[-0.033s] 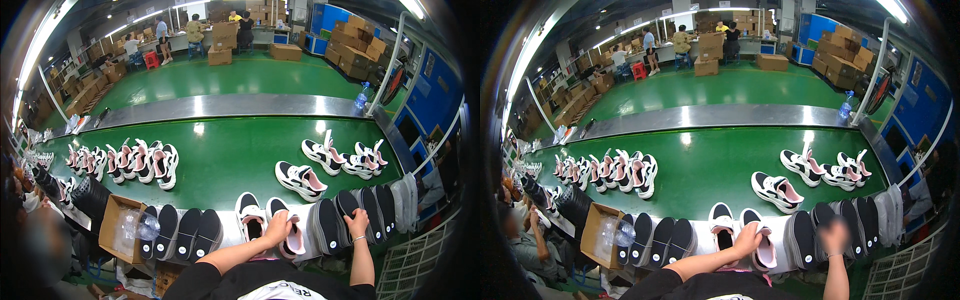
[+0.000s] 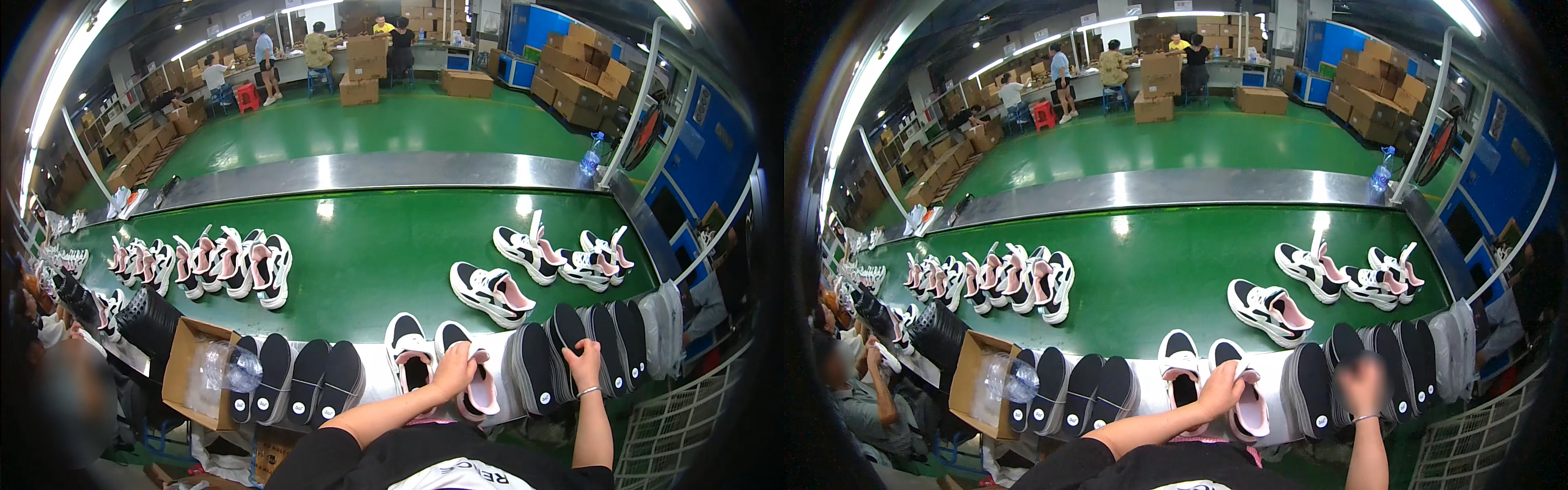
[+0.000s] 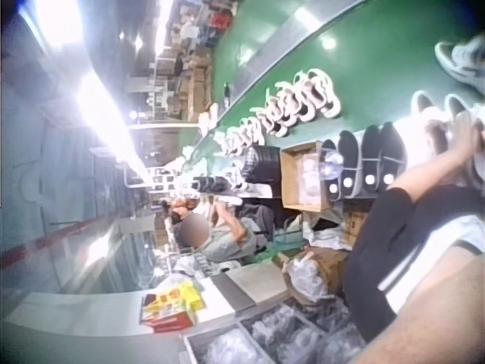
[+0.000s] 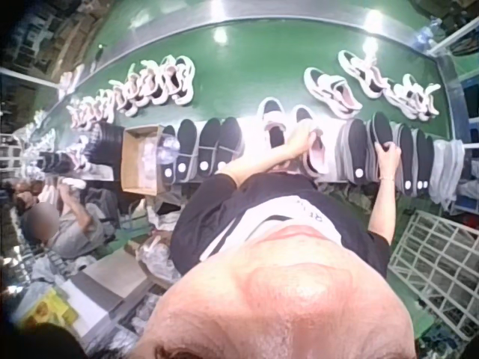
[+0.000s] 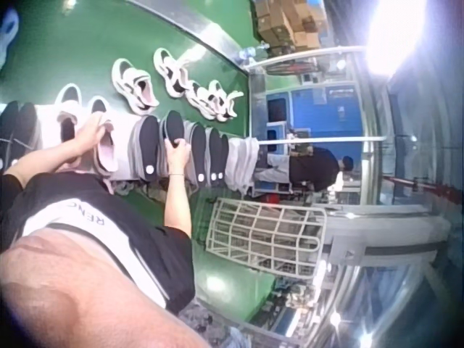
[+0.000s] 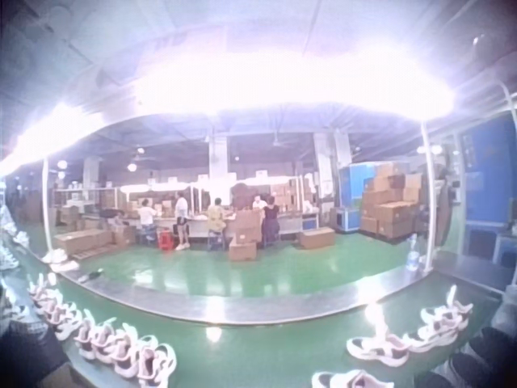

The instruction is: The person places black insoles into white and pink sneakers by hand, reaching for components from a stack and inserting them into the shoes before placing the finished shoes onto a green conveyor belt.

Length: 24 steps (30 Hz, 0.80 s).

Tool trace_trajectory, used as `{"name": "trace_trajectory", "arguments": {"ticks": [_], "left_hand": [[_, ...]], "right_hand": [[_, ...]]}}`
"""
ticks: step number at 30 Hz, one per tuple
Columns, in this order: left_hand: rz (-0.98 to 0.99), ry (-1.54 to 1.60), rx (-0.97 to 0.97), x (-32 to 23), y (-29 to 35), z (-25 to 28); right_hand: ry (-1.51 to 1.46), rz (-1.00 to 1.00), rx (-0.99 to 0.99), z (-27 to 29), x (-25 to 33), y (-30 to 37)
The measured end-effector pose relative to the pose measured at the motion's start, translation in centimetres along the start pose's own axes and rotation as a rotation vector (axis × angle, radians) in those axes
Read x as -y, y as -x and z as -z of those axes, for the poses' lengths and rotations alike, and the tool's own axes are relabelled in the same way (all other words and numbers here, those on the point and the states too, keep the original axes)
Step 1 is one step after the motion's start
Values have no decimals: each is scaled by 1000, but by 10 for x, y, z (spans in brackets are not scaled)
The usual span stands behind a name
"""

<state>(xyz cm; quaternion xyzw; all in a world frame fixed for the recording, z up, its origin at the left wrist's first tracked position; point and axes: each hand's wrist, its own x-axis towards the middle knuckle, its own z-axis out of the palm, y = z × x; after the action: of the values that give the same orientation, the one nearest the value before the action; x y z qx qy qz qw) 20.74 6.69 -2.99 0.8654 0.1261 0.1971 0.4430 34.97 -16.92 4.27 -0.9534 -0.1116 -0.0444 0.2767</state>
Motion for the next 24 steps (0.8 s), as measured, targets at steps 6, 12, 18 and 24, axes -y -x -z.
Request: {"name": "trace_trajectory", "arguments": {"ticks": [6, 12, 18, 24], "left_hand": [[-51, -43, 41, 0, -13, -6], [63, -44, 83, -15, -2, -9], [73, -17, 25, -20, 9, -4], [48, -16, -24, -17, 1, -2]], "right_hand": [[-706, -280, 982, 10, 57, 45], [-138, 310, 853, -40, 63, 68], [356, 658, 484, -54, 91, 91], [501, 440, 732, 18, 117, 80]]}}
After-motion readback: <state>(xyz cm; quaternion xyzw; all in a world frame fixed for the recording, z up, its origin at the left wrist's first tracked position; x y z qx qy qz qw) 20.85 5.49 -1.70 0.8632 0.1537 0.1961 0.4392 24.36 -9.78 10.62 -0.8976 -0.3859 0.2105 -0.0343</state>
